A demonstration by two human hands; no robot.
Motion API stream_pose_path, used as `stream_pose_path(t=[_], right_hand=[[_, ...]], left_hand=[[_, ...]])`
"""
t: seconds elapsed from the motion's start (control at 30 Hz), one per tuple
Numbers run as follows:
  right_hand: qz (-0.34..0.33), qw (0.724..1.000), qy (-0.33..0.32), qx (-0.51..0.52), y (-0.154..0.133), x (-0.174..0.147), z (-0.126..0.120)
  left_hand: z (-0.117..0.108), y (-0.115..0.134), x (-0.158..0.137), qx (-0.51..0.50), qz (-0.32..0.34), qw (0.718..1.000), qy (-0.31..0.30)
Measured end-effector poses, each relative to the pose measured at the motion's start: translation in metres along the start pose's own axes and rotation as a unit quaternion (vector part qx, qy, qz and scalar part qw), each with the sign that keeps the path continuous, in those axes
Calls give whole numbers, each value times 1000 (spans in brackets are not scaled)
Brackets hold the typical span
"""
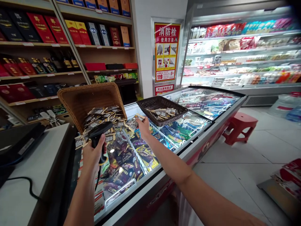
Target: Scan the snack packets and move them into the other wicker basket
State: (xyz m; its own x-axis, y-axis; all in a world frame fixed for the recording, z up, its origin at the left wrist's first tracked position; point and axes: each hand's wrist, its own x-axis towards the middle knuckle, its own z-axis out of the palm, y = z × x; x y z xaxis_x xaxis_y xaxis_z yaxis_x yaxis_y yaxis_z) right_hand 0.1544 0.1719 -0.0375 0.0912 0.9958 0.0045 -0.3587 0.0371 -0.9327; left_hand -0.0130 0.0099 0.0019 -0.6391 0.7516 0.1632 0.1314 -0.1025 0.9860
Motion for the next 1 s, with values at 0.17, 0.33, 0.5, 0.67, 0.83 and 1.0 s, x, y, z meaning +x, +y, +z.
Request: stream_pose_path(t=[0.17,0.33,0.5,0.67,0.83,1.0], right_hand=[[6,1000,-4,21,1,0,0],[13,1000,-11,23,-6,-6,0],[16,1000,-1,19,-10,-5,-1],[15,1000,25,12,-9,1,-4],[3,999,37,-4,-6,7,-9],[-17,999,39,-7,-1,11,-11]], left_hand=[[4,-3,0,16,1,1000,-14],[4,-10,1,20,0,1000,-22],[4,-11,0,37,7,998,-47],[6,-6,-6,59,4,991,-118],[11,1,-21,79,-11,975,-206],[12,10,-30,72,0,973,-221]])
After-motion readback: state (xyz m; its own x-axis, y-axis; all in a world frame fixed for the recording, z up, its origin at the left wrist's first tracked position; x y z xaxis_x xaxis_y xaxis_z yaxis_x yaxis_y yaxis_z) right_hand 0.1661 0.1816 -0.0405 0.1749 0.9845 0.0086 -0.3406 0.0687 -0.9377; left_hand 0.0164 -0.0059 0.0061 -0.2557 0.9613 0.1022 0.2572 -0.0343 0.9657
